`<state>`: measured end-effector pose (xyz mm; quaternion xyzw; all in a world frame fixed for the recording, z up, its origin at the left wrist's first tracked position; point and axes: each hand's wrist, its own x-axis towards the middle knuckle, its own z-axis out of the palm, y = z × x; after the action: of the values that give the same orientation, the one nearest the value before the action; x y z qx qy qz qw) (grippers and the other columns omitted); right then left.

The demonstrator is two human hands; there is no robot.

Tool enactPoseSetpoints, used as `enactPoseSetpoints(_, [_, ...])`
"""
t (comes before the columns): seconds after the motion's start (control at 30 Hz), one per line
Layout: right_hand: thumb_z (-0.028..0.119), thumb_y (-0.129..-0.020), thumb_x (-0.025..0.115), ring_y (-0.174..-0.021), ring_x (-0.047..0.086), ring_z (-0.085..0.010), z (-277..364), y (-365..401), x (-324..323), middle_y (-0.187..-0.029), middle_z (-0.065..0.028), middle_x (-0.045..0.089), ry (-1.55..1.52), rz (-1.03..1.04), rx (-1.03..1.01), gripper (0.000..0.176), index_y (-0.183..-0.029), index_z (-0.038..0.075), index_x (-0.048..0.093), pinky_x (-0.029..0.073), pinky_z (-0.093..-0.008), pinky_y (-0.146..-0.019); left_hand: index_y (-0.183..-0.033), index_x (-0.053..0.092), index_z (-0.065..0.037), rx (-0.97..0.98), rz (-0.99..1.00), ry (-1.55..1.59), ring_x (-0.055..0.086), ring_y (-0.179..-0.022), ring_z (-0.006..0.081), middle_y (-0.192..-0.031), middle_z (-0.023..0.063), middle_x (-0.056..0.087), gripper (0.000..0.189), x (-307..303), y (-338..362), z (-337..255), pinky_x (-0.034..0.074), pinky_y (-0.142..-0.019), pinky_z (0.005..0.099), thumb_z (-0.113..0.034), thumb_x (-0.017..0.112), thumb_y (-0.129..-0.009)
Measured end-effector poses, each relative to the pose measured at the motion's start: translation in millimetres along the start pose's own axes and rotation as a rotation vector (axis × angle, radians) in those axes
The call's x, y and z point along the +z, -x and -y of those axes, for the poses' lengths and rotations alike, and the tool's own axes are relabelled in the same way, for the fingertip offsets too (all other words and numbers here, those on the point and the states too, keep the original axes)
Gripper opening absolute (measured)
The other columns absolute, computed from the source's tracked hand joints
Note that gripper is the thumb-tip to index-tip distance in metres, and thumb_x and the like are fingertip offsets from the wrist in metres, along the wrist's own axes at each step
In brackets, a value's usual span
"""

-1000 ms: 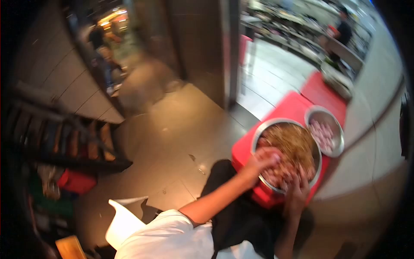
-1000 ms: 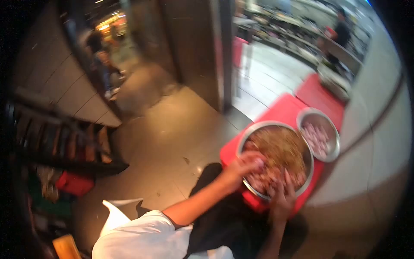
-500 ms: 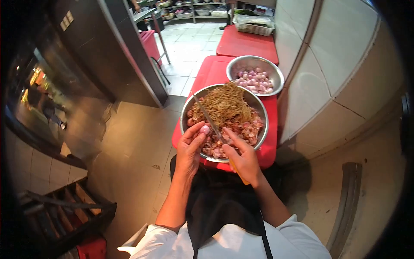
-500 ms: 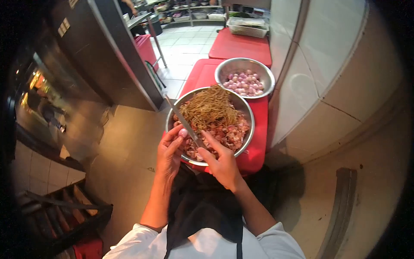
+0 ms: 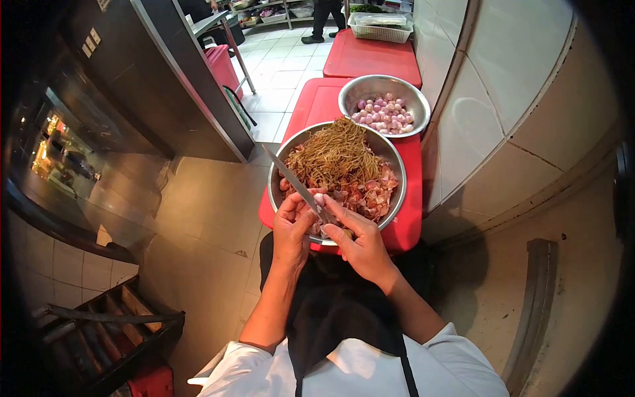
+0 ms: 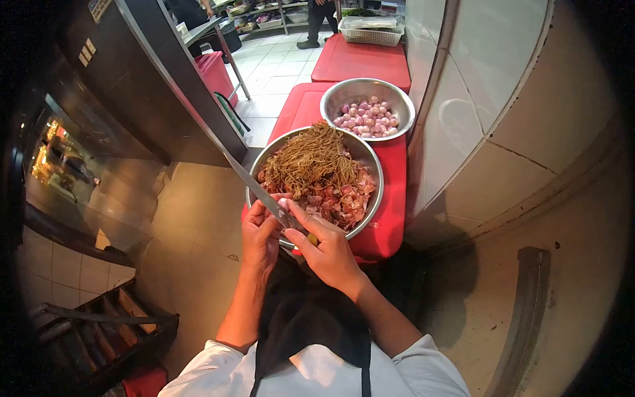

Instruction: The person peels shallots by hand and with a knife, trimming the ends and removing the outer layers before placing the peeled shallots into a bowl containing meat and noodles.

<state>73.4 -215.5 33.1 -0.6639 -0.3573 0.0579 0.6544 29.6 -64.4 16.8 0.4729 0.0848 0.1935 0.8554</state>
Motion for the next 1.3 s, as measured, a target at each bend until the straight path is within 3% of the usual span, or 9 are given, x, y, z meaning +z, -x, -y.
enactPoseSetpoints(0.3, [0.011,-0.098,0.062,-0.093,0.065,-0.0182,1,2,6,-0.114,-0.0145,0.069,-0.137,-0.05,0.273,0.041,-0.138,0.001,0.058,0.051,-0.0311,-0.083,-0.118,0.061,0.002,0.061,0.007,-0.037,0.066,-0.105,0.0163,-0.12,0.0131,0.068,0.028,-7,5,3,0.053,-0.095,0.03,0.006,0.062,-0.09])
enactPoseSetpoints(0.53, [0.017,-0.102,0.059,-0.054,0.04,0.0001,-7,5,5,-0.109,-0.0027,0.067,-0.353,-0.135,0.412,0.042,-0.142,0.006,0.055,0.035,-0.0194,-0.046,-0.119,0.061,0.003,0.05,-0.017,-0.047,0.067,-0.105,0.016,-0.121,0.014,0.067,0.028,-4,4,-3,0.054,-0.096,0.0318,0.006,0.061,-0.091])
enactPoseSetpoints(0.63, [0.016,-0.1,0.061,-0.07,0.061,-0.008,0,6,2,-0.116,-0.0093,0.068,-0.306,-0.037,0.457,0.044,-0.142,0.004,0.055,0.049,-0.0234,-0.061,-0.119,0.061,0.003,0.042,-0.023,-0.037,0.066,-0.106,0.0162,-0.122,0.0144,0.067,0.028,-9,2,0,0.054,-0.096,0.0318,0.005,0.061,-0.091])
enactPoseSetpoints(0.7, [0.015,-0.099,0.062,-0.093,0.066,-0.0171,-4,5,4,-0.123,-0.0149,0.067,-0.185,-0.023,0.393,0.044,-0.141,0.002,0.055,0.051,-0.0285,-0.079,-0.119,0.061,0.003,0.029,-0.021,-0.004,0.066,-0.106,0.0161,-0.122,0.0144,0.067,0.029,-8,1,0,0.053,-0.096,0.0309,0.006,0.061,-0.09])
enactPoseSetpoints(0.8, [0.014,-0.097,0.063,-0.122,0.06,-0.0271,-4,4,6,-0.131,-0.0214,0.063,-0.121,0.002,0.329,0.045,-0.139,-0.001,0.055,0.046,-0.0344,-0.099,-0.12,0.06,0.003,0.067,-0.014,-0.03,0.066,-0.106,0.0159,-0.122,0.0141,0.067,0.029,-8,1,1,0.052,-0.096,0.0297,0.006,0.061,-0.09])
enactPoseSetpoints(0.87, [0.014,-0.097,0.063,-0.128,0.058,-0.0299,-2,3,6,-0.132,-0.0229,0.062,-0.097,0.021,0.265,0.045,-0.139,-0.001,0.055,0.044,-0.0361,-0.104,-0.12,0.059,0.004,0.081,-0.015,-0.086,0.066,-0.106,0.0156,-0.121,0.0139,0.067,0.03,-8,1,2,0.052,-0.096,0.0297,0.007,0.061,-0.09])
enactPoseSetpoints(1.07, [0.014,-0.099,0.061,-0.1,0.067,-0.0229,-5,1,3,-0.119,-0.0154,0.067,-0.09,-0.006,0.261,0.043,-0.139,-0.001,0.055,0.051,-0.0308,-0.086,-0.122,0.06,0.003,0.104,0.007,-0.169,0.066,-0.105,0.0147,-0.12,0.0128,0.068,0.032,-13,3,4,0.052,-0.095,0.0289,0.007,0.059,-0.091])
enactPoseSetpoints(1.27, [0.032,-0.107,0.046,-0.05,0.049,-0.0074,-9,8,-5,-0.081,-0.0013,0.056,-0.698,-0.288,0.525,0.049,-0.151,0.009,0.042,0.041,-0.0249,-0.042,-0.119,0.064,0.003,-0.025,-0.138,-0.268,0.065,-0.096,0.0115,-0.107,0.0079,0.07,0.028,1,-15,13,0.053,-0.085,0.0264,-0.004,0.068,-0.092])
enactPoseSetpoints(1.3, [0.034,-0.108,0.045,-0.05,0.05,-0.0079,-10,10,-8,-0.082,-0.0016,0.057,-0.763,-0.343,0.538,0.046,-0.146,0.009,0.044,0.041,-0.025,-0.043,-0.119,0.064,0.004,-0.018,-0.092,-0.333,0.065,-0.096,0.0116,-0.107,0.0081,0.07,0.029,8,-27,14,0.053,-0.085,0.0263,-0.005,0.069,-0.092])
